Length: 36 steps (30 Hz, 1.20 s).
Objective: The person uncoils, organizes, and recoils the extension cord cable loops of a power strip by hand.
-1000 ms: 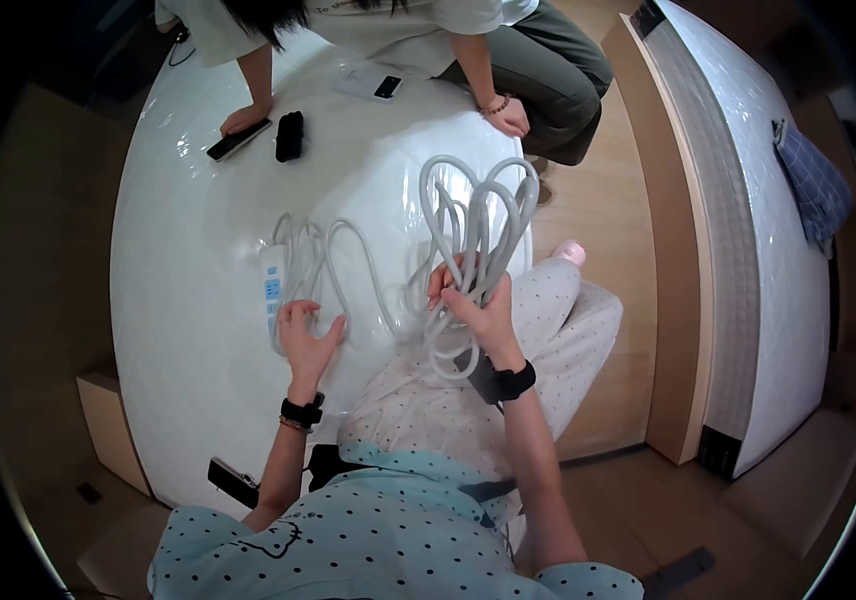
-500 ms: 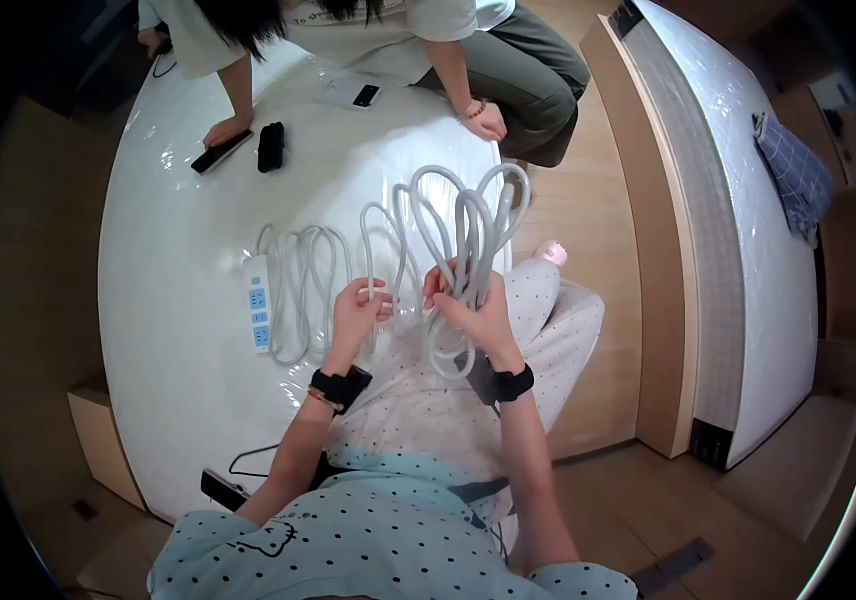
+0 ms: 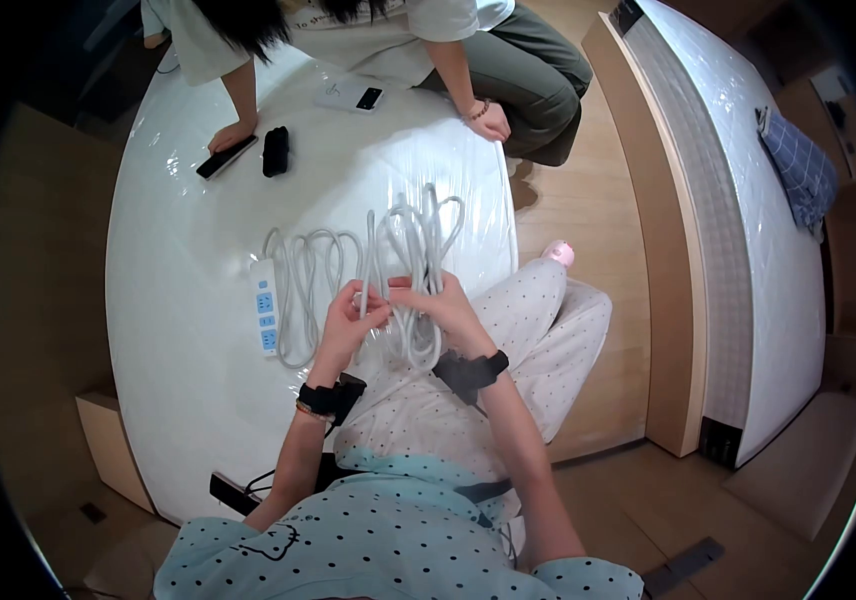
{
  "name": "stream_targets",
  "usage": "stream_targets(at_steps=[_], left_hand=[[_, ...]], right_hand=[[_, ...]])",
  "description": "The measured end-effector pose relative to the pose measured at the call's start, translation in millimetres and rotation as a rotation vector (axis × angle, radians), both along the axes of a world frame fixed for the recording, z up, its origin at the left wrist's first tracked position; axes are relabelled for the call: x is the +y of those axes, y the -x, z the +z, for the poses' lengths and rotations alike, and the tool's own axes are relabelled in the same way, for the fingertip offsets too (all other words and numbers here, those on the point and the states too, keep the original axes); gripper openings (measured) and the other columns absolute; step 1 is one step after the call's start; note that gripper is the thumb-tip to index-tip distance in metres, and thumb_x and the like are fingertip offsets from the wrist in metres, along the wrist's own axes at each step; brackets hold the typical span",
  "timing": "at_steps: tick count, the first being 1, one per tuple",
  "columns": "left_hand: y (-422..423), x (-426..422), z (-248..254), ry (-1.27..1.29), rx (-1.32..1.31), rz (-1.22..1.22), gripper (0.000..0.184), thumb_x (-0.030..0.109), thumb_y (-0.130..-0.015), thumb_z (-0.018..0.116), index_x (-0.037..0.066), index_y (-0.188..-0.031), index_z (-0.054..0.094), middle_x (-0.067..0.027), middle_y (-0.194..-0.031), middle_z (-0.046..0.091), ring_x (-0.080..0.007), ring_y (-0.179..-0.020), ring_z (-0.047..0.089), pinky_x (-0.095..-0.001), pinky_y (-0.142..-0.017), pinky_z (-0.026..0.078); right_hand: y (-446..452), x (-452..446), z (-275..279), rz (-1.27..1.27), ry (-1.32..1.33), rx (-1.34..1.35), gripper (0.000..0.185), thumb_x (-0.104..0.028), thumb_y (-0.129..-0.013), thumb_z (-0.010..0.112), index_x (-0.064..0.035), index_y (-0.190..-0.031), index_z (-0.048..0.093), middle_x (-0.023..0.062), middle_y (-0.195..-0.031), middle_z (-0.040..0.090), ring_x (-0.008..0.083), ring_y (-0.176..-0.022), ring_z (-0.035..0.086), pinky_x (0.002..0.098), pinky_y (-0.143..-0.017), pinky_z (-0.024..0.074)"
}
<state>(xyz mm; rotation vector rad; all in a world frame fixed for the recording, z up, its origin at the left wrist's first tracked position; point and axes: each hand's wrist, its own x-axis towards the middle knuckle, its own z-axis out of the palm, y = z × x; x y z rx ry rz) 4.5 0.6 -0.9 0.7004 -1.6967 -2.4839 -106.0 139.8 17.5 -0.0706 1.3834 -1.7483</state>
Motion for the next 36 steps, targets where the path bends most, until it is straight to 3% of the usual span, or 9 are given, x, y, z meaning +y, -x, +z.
stream_targets(at_steps=[4,7,11,17,23,26,29,32,36], left_hand=[[-4,-1,-7,0.198,0.026,-0.020,0.022,0.002,-0.077,0.068,0.005,-0.092,0.053,0.0012,-0.082,0.057,-0.0041,-0.071,0.054,-0.0168,-0.062,0.043],[-3,-1,3,0.149,-0.015,-0.026,0.024,0.004,-0.076,0.070,0.004,-0.096,0.056,0.0016,-0.081,0.057,-0.0034,-0.070,0.053,-0.0168,-0.061,0.042],[-6,-2,-10,0.247,0.006,-0.103,0.023,0.004,-0.079,0.067,0.002,-0.100,0.057,-0.0006,-0.093,0.060,-0.0059,-0.084,0.056,-0.0190,-0.068,0.046],[-6,-5,9,0.048,-0.026,-0.067,0.021,0.007,-0.084,0.061,0.001,-0.104,0.057,-0.0028,-0.097,0.060,-0.0081,-0.087,0.057,-0.0216,-0.073,0.045],[-7,-13,0,0.151,-0.105,0.020,0.021,0.008,-0.087,0.056,0.002,-0.107,0.058,-0.0028,-0.097,0.060,-0.0093,-0.089,0.056,-0.0228,-0.075,0.043],[-13,-19,-18,0.256,-0.112,0.019,0.023,0.007,-0.087,0.054,0.005,-0.110,0.053,-0.0067,-0.108,0.058,-0.0147,-0.099,0.057,-0.0261,-0.078,0.043],[-12,-10,-4,-0.242,-0.128,0.109,0.025,0.006,-0.087,0.052,0.007,-0.111,0.047,-0.0112,-0.121,0.053,-0.0220,-0.110,0.054,-0.0285,-0.082,0.043],[-15,-12,-10,-0.366,-0.051,0.053,0.024,0.005,-0.087,0.051,0.009,-0.110,0.043,-0.0137,-0.130,0.046,-0.0275,-0.117,0.049,-0.0297,-0.088,0.043],[-9,0,3,-0.006,0.019,-0.083,0.030,0.003,-0.088,0.050,0.006,-0.117,0.043,-0.0110,-0.129,0.047,-0.0216,-0.117,0.048,-0.0290,-0.093,0.041]], right_hand=[[-2,2,-5,0.060,-0.017,0.057,0.038,-0.007,-0.071,0.074,0.0062,-0.103,0.060,0.0108,-0.094,0.064,0.0145,-0.083,0.061,0.0276,-0.076,0.0493],[-1,4,-3,0.107,-0.070,0.024,0.042,-0.008,-0.070,0.075,0.0064,-0.106,0.058,0.0124,-0.098,0.064,0.0151,-0.086,0.061,0.0281,-0.079,0.0481],[-1,3,-2,0.239,-0.089,0.077,0.045,-0.008,-0.068,0.076,0.0060,-0.106,0.056,0.0126,-0.097,0.064,0.0145,-0.086,0.060,0.0276,-0.079,0.0476],[-9,2,-12,0.102,-0.060,-0.041,0.037,-0.002,-0.067,0.074,0.0032,-0.100,0.058,0.0090,-0.094,0.063,0.0132,-0.084,0.059,0.0261,-0.076,0.0468],[-21,-4,-23,-0.057,-0.112,0.071,0.033,-0.001,-0.066,0.070,0.0019,-0.097,0.059,0.0067,-0.089,0.062,0.0130,-0.079,0.059,0.0255,-0.072,0.0466],[-19,1,-28,-0.096,-0.096,0.094,0.033,0.003,-0.067,0.066,0.0014,-0.098,0.056,0.0057,-0.092,0.059,0.0129,-0.083,0.056,0.0261,-0.074,0.0459],[-17,4,-23,-0.120,0.091,0.031,0.034,0.003,-0.067,0.064,0.0013,-0.100,0.055,0.0054,-0.091,0.058,0.0129,-0.083,0.056,0.0261,-0.074,0.0459],[-14,7,-20,-0.106,0.189,-0.025,0.037,0.003,-0.068,0.062,0.0016,-0.104,0.054,0.0061,-0.093,0.059,0.0130,-0.084,0.057,0.0260,-0.074,0.0461],[-14,6,-23,-0.045,0.008,0.216,0.038,-0.002,-0.071,0.067,0.0015,-0.106,0.054,0.0062,-0.094,0.059,0.0129,-0.085,0.056,0.0253,-0.075,0.0462]])
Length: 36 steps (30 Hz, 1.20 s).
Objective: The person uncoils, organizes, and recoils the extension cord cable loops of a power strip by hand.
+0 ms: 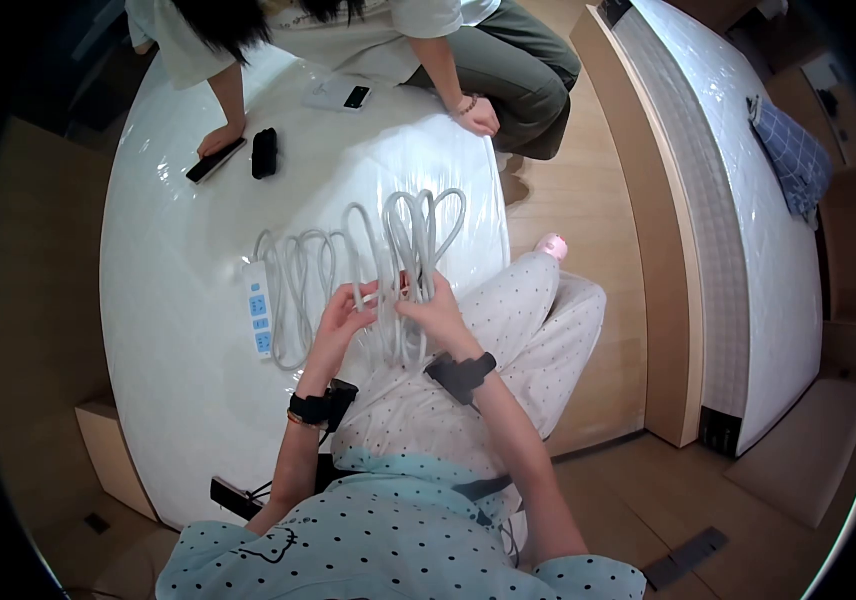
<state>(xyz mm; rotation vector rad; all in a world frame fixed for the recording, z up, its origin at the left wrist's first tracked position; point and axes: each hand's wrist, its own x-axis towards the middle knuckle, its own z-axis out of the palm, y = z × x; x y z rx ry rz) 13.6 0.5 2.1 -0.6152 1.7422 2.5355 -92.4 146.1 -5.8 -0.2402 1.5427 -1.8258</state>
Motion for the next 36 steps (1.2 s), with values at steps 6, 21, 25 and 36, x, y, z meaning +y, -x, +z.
stream_targets(at_steps=[6,21,25,36], left_hand=[[4,21,6,0.256,0.012,-0.119,0.058,0.005,-0.089,0.053,0.003,-0.140,0.027,-0.0104,-0.134,0.040,-0.0149,-0.119,0.044,-0.0286,-0.097,0.037],[-10,-6,-43,0.795,-0.276,0.090,0.049,0.019,-0.086,0.060,-0.002,-0.126,0.045,-0.0176,-0.117,0.051,-0.0246,-0.108,0.051,-0.0343,-0.093,0.040],[-7,-12,-28,0.057,-0.276,0.036,0.039,0.018,-0.090,0.055,-0.003,-0.122,0.049,-0.0079,-0.092,0.063,-0.0151,-0.083,0.060,-0.0261,-0.077,0.047],[-7,6,2,0.523,-0.048,-0.130,0.026,0.012,-0.082,0.064,0.001,-0.105,0.063,-0.0046,-0.077,0.061,-0.0102,-0.066,0.055,-0.0241,-0.060,0.043]], right_hand=[[-9,-10,0,-0.052,-0.001,-0.001,0.032,-0.011,-0.075,0.073,0.0010,-0.100,0.058,0.0049,-0.090,0.062,0.0109,-0.079,0.057,0.0239,-0.070,0.0471],[-2,4,6,-0.218,0.110,-0.347,0.020,-0.007,-0.080,0.060,0.0080,-0.094,0.059,0.0148,-0.087,0.065,0.0186,-0.077,0.065,0.0282,-0.064,0.0527],[0,9,13,-0.144,0.150,-0.370,0.023,-0.008,-0.081,0.060,0.0084,-0.096,0.059,0.0170,-0.091,0.065,0.0193,-0.079,0.065,0.0284,-0.065,0.0527],[5,-1,18,0.009,0.239,-0.450,0.032,-0.004,-0.079,0.064,0.0033,-0.108,0.053,0.0149,-0.105,0.062,0.0170,-0.085,0.061,0.0296,-0.072,0.0527]])
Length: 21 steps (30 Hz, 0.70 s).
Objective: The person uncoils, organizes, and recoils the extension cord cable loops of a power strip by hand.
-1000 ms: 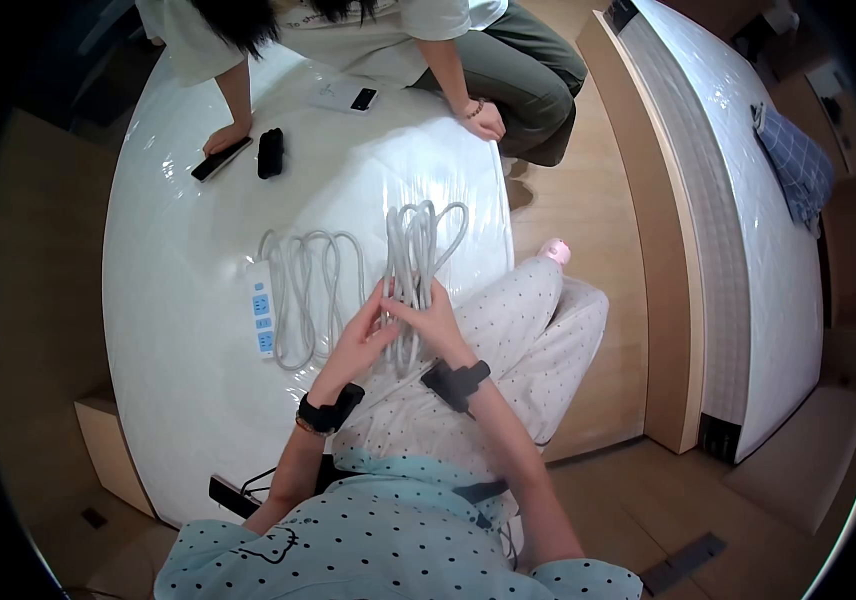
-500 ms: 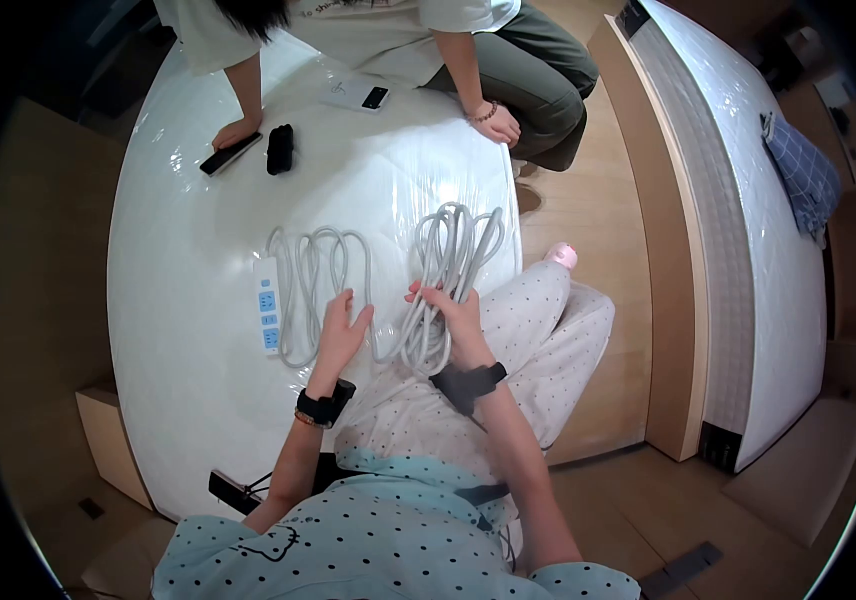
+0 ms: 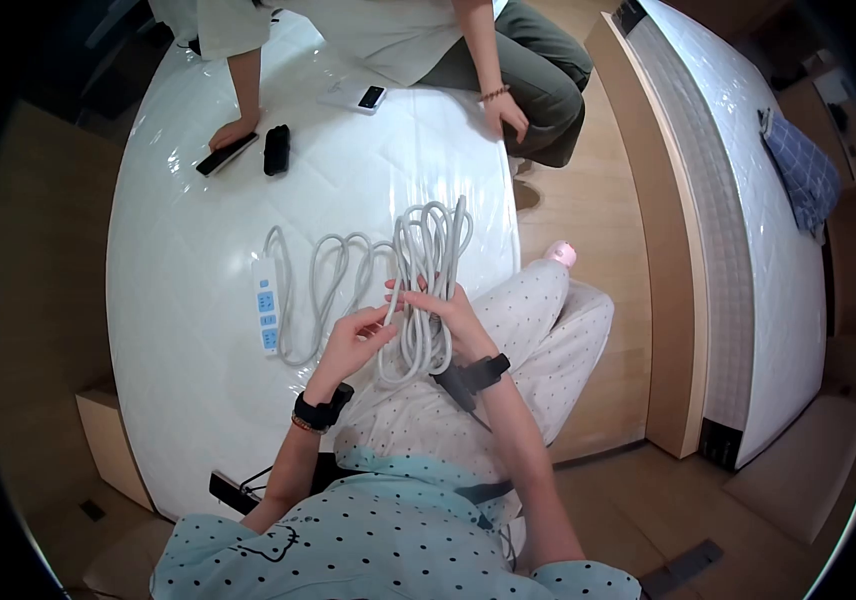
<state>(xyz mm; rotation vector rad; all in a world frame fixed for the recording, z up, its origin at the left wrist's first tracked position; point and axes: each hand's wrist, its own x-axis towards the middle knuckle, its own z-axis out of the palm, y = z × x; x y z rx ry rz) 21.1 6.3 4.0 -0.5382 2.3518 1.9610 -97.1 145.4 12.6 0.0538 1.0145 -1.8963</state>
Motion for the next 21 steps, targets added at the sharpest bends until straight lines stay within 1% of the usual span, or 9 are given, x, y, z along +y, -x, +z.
stream_targets(at_steps=[1,4,7,10,11,13,16,19,21], left_hand=[[0,-1,3,0.034,-0.008,-0.013,0.026,0.013,-0.082,0.064,0.001,-0.104,0.063,-0.0054,-0.077,0.061,-0.0111,-0.065,0.055,-0.0244,-0.059,0.043],[-4,-6,-19,-0.004,0.034,0.097,0.021,0.015,-0.082,0.064,0.001,-0.098,0.064,-0.0076,-0.075,0.061,-0.0165,-0.063,0.057,-0.0280,-0.059,0.044],[-14,-15,-23,0.317,-0.309,0.145,0.028,0.017,-0.080,0.066,-0.001,-0.101,0.061,-0.0123,-0.088,0.061,-0.0253,-0.075,0.059,-0.0341,-0.067,0.046],[-27,-8,-38,0.756,-0.083,0.227,0.040,0.019,-0.076,0.068,-0.002,-0.108,0.055,-0.0180,-0.104,0.057,-0.0330,-0.092,0.056,-0.0384,-0.077,0.045],[-27,-7,-41,0.894,-0.068,0.273,0.044,0.018,-0.075,0.068,-0.003,-0.110,0.053,-0.0190,-0.108,0.055,-0.0338,-0.096,0.054,-0.0385,-0.080,0.044],[-22,-4,-27,1.170,-0.039,0.371,0.051,0.018,-0.072,0.069,-0.003,-0.115,0.049,-0.0211,-0.117,0.050,-0.0352,-0.104,0.050,-0.0388,-0.085,0.043],[-21,-18,-30,0.767,-0.069,0.205,0.045,0.018,-0.075,0.069,-0.003,-0.111,0.054,-0.0176,-0.108,0.058,-0.0309,-0.099,0.056,-0.0383,-0.083,0.044],[-16,-18,-33,0.057,-0.124,0.070,0.037,0.019,-0.079,0.067,-0.003,-0.107,0.059,-0.0095,-0.093,0.063,-0.0190,-0.086,0.059,-0.0317,-0.077,0.046],[-13,-16,-30,-0.055,-0.123,0.138,0.029,0.017,-0.082,0.065,-0.003,-0.104,0.062,-0.0048,-0.085,0.063,-0.0117,-0.079,0.056,-0.0260,-0.073,0.045]], right_hand=[[-1,0,-4,-0.018,-0.017,-0.003,0.032,-0.003,-0.078,0.064,0.0030,-0.108,0.053,0.0137,-0.104,0.062,0.0162,-0.084,0.061,0.0287,-0.070,0.0525],[-5,-1,-17,-0.059,-0.066,0.016,0.032,0.000,-0.076,0.065,0.0021,-0.107,0.053,0.0101,-0.100,0.062,0.0137,-0.079,0.060,0.0265,-0.066,0.0513],[-6,-3,-20,-0.099,-0.088,0.063,0.033,0.001,-0.075,0.067,0.0016,-0.105,0.054,0.0069,-0.097,0.062,0.0117,-0.075,0.058,0.0255,-0.063,0.0497],[-7,-2,-15,-0.136,-0.061,0.074,0.033,0.000,-0.074,0.068,0.0010,-0.105,0.055,0.0051,-0.095,0.061,0.0109,-0.075,0.057,0.0255,-0.065,0.0484],[-5,-1,-12,-0.137,-0.043,0.105,0.033,-0.001,-0.074,0.068,0.0007,-0.105,0.055,0.0050,-0.096,0.061,0.0107,-0.076,0.057,0.0254,-0.066,0.0481],[-1,3,-3,-0.132,-0.017,0.147,0.034,-0.003,-0.074,0.068,0.0001,-0.105,0.055,0.0045,-0.096,0.061,0.0104,-0.078,0.056,0.0251,-0.068,0.0470],[4,10,16,-0.121,0.012,0.187,0.034,-0.008,-0.074,0.068,-0.0007,-0.105,0.057,0.0034,-0.095,0.060,0.0099,-0.080,0.055,0.0241,-0.070,0.0450],[8,14,22,-0.130,0.042,0.251,0.035,-0.012,-0.073,0.068,-0.0007,-0.105,0.059,0.0024,-0.094,0.059,0.0094,-0.081,0.054,0.0232,-0.071,0.0429],[15,19,16,-0.115,-0.021,0.381,0.035,-0.011,-0.073,0.068,-0.0004,-0.105,0.059,0.0024,-0.094,0.060,0.0089,-0.082,0.054,0.0229,-0.071,0.0429]])
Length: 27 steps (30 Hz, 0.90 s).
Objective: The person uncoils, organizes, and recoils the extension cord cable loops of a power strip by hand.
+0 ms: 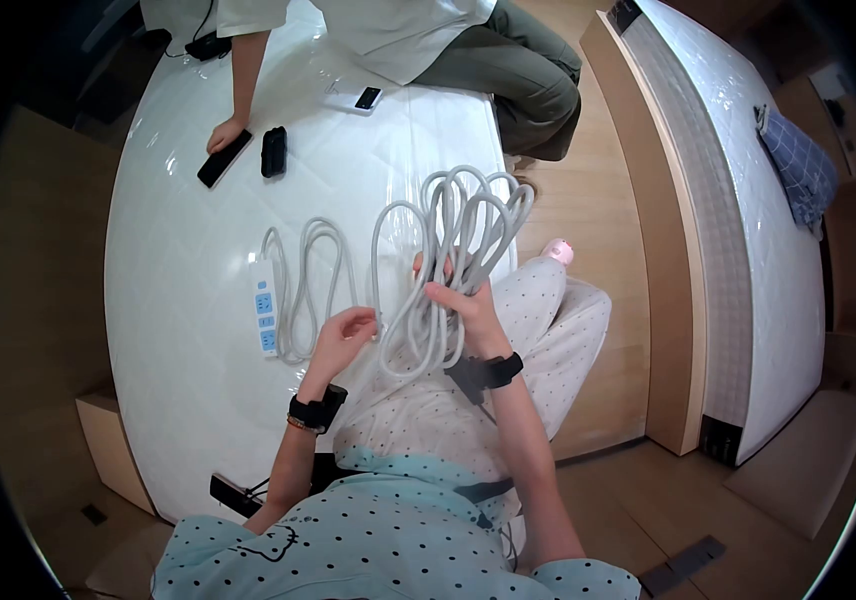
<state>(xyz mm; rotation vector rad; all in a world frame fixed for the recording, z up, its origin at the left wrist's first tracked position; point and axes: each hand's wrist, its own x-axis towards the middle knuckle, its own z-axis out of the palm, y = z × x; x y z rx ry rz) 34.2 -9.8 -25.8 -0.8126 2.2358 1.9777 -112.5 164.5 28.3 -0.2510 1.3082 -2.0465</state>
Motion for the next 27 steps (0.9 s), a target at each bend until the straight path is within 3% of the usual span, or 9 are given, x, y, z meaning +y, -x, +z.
stream_targets(at_steps=[4,7,10,13,14,17,20,23,27], left_hand=[[8,-5,29,-0.216,0.182,0.290,0.020,0.009,-0.087,0.058,-0.002,-0.102,0.063,0.0001,-0.081,0.062,-0.0036,-0.074,0.050,-0.0192,-0.068,0.042],[14,-6,47,-0.181,0.331,0.275,0.016,0.008,-0.089,0.054,-0.001,-0.100,0.063,-0.0017,-0.089,0.061,-0.0052,-0.077,0.050,-0.0198,-0.067,0.041],[19,13,42,0.001,0.349,0.049,0.016,0.008,-0.088,0.054,-0.001,-0.098,0.063,-0.0062,-0.098,0.058,-0.0124,-0.079,0.053,-0.0242,-0.068,0.042],[25,31,55,0.685,0.463,-0.226,0.019,0.008,-0.086,0.055,0.001,-0.103,0.062,-0.0123,-0.110,0.053,-0.0207,-0.085,0.055,-0.0271,-0.073,0.041],[24,31,61,0.811,0.447,-0.246,0.022,0.010,-0.084,0.057,0.001,-0.104,0.061,-0.0140,-0.105,0.054,-0.0271,-0.088,0.055,-0.0318,-0.075,0.043],[17,19,43,0.546,0.335,0.005,0.026,0.015,-0.086,0.057,0.001,-0.107,0.060,-0.0128,-0.103,0.058,-0.0255,-0.087,0.057,-0.0321,-0.077,0.045],[11,11,20,0.399,-0.145,0.105,0.028,0.017,-0.089,0.055,0.000,-0.111,0.059,-0.0106,-0.100,0.063,-0.0209,-0.087,0.060,-0.0292,-0.077,0.046],[15,2,3,-0.381,-0.126,0.206,0.029,0.017,-0.091,0.053,-0.001,-0.113,0.059,-0.0091,-0.099,0.064,-0.0148,-0.088,0.060,-0.0270,-0.076,0.047],[22,8,14,-0.413,0.131,0.288,0.030,0.013,-0.090,0.054,0.000,-0.116,0.058,-0.0081,-0.101,0.063,-0.0103,-0.089,0.058,-0.0245,-0.075,0.046]], right_hand=[[7,2,-11,-0.005,-0.192,0.245,0.038,-0.009,-0.070,0.075,-0.0006,-0.103,0.058,0.0016,-0.091,0.060,0.0084,-0.078,0.054,0.0232,-0.069,0.0441],[1,-4,-17,-0.020,-0.329,0.278,0.044,-0.013,-0.067,0.080,0.0007,-0.102,0.056,0.0014,-0.087,0.059,0.0082,-0.073,0.054,0.0233,-0.067,0.0454],[-11,-20,-26,-0.037,-0.346,0.172,0.045,-0.016,-0.068,0.080,0.0018,-0.102,0.056,0.0035,-0.086,0.060,0.0086,-0.073,0.055,0.0231,-0.068,0.0461],[-18,-31,-34,-0.049,-0.303,-0.049,0.043,-0.018,-0.069,0.078,0.0014,-0.101,0.057,0.0046,-0.087,0.062,0.0098,-0.075,0.057,0.0234,-0.068,0.0462],[-20,-30,-40,-0.062,-0.319,-0.025,0.042,-0.018,-0.070,0.077,0.0015,-0.101,0.057,0.0049,-0.087,0.062,0.0102,-0.076,0.057,0.0235,-0.069,0.0462],[-20,-23,-49,-0.095,-0.326,0.003,0.036,-0.016,-0.072,0.075,0.0016,-0.099,0.058,0.0055,-0.089,0.063,0.0110,-0.078,0.058,0.0239,-0.071,0.0461],[-18,-15,-39,-0.100,-0.264,-0.049,0.027,-0.010,-0.074,0.070,0.0006,-0.097,0.061,0.0049,-0.091,0.064,0.0109,-0.081,0.058,0.0248,-0.075,0.0453],[-17,-12,-34,-0.025,-0.163,-0.004,0.026,-0.008,-0.075,0.068,0.0001,-0.099,0.062,0.0051,-0.093,0.064,0.0113,-0.082,0.058,0.0247,-0.075,0.0450],[-17,-12,-36,0.065,-0.098,0.024,0.038,-0.011,-0.075,0.065,0.0046,-0.109,0.056,0.0100,-0.101,0.062,0.0140,-0.086,0.059,0.0264,-0.075,0.0476]])
